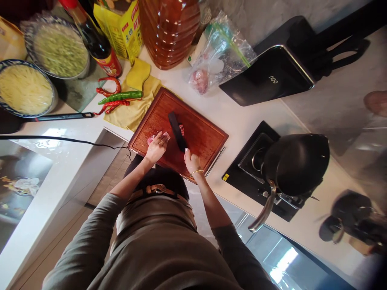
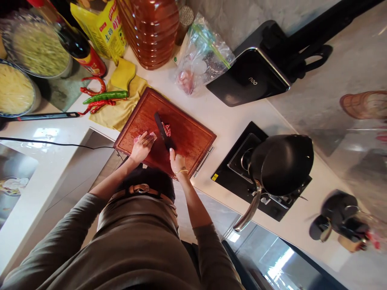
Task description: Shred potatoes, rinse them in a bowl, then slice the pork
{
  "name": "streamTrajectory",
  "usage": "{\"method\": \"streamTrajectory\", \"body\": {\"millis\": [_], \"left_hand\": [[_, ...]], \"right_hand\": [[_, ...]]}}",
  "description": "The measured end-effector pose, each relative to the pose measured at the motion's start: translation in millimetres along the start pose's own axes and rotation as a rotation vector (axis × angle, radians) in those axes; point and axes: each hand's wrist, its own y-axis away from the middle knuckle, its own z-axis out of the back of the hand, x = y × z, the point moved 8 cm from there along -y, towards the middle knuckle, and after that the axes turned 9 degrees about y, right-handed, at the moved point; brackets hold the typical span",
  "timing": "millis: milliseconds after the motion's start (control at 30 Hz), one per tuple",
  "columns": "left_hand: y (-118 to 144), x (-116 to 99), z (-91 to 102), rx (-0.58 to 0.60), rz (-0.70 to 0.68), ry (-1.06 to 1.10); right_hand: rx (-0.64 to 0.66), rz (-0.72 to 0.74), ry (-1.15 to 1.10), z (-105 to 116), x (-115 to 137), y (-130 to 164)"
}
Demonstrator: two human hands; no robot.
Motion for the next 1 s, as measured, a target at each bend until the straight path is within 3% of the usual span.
{"method": "streamTrajectory", "body": {"millis": [167,500,700,867,1000], "left_hand": [[5.1,0.2,2.3,-0.023,-0.009,-0.028],[3.9,-0.9,0.3,-0.019,-0.008,-0.048],[6.1,1.1,-2.5,-0.05,0.031,-0.012],[4.9,-0.4,-1.7,-0.056,0.008,-0.084],[5.3,-1.0,0.5,-0.029,0.012,-0.077]], "right_hand": [[0.058,0.031,0.352,-1.8,15.6,20.4],[0.104,-0.021,0.536,-5.4,25.1,22.6],[0.073,0.016,0.421,-18.2,30.9,8.5],[0.054,0.118,0.21,-15.1,30.5,-5.0],[0.045,0.143,0.155,-11.1,22.3,0.5]]}}
